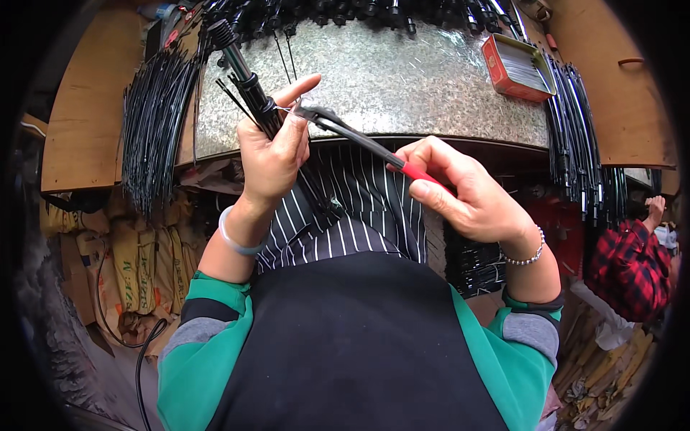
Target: Assembling bundles of black rods into a central hub component using pliers.
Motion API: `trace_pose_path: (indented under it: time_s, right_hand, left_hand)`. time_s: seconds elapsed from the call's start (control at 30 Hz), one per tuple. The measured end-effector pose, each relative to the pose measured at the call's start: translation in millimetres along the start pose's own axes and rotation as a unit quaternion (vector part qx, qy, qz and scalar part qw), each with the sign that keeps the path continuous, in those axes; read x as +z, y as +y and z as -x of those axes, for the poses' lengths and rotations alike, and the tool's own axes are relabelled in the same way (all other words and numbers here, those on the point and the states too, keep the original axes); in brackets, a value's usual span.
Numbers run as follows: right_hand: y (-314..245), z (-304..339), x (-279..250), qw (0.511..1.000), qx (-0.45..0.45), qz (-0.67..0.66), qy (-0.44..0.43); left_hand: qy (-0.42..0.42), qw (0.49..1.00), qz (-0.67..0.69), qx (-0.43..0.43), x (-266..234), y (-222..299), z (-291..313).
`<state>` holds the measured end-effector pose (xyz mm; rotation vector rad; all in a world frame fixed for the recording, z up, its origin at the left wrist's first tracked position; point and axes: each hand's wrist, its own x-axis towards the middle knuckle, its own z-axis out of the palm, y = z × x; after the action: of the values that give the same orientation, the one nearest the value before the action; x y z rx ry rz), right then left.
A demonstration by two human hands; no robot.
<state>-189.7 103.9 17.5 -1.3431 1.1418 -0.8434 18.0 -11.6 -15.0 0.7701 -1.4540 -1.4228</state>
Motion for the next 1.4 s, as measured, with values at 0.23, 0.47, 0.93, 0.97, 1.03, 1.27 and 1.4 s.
trace_pose_path:
  time_s: [0.23, 0.47, 0.93, 0.97, 1.03, 1.27, 1.4]
  right_hand:
    - [-7.4, -3.1, 6.2, 0.996, -0.035, 0.086, -0.002]
    - [-8.3, -3.4, 8.1, 0.985, -0.061, 0.162, 0.025]
    - [-3.9, -6.8, 14.1, 0.888, -0.208, 0.396, 0.108]
    - [-2.9, -7.2, 14.8, 0.875, -0.228, 0.411, 0.117]
    - [-8.0, -1.0, 11.4, 0.958, -0.106, 0.258, 0.06]
    - [-7.3, -2.4, 19.8, 0.973, 0.117, -0.095, -0.177]
    - [3.3, -2.7, 28.5, 0.852, -0.228, 0.439, 0.172]
  left_hand:
    - [0.004, 1.0, 0.001, -0.013, -1.8, 0.4, 2.0]
    - [-0.012, 0.999, 0.02, -0.031, -4.7, 0.5, 5.1]
    - [-0.057, 0.998, 0.019, -0.007, -4.6, 0.3, 4.6]
    - [-0.06, 0.998, 0.02, -0.008, -5.1, 0.7, 4.7]
    - [-0.063, 0.998, 0.02, -0.009, -5.4, 3.5, 5.4]
    - [-0.098, 0.994, 0.013, 0.052, -3.7, 15.7, 10.9]
    - [-0.091, 0.995, 0.011, 0.03, -7.7, 13.4, 10.6]
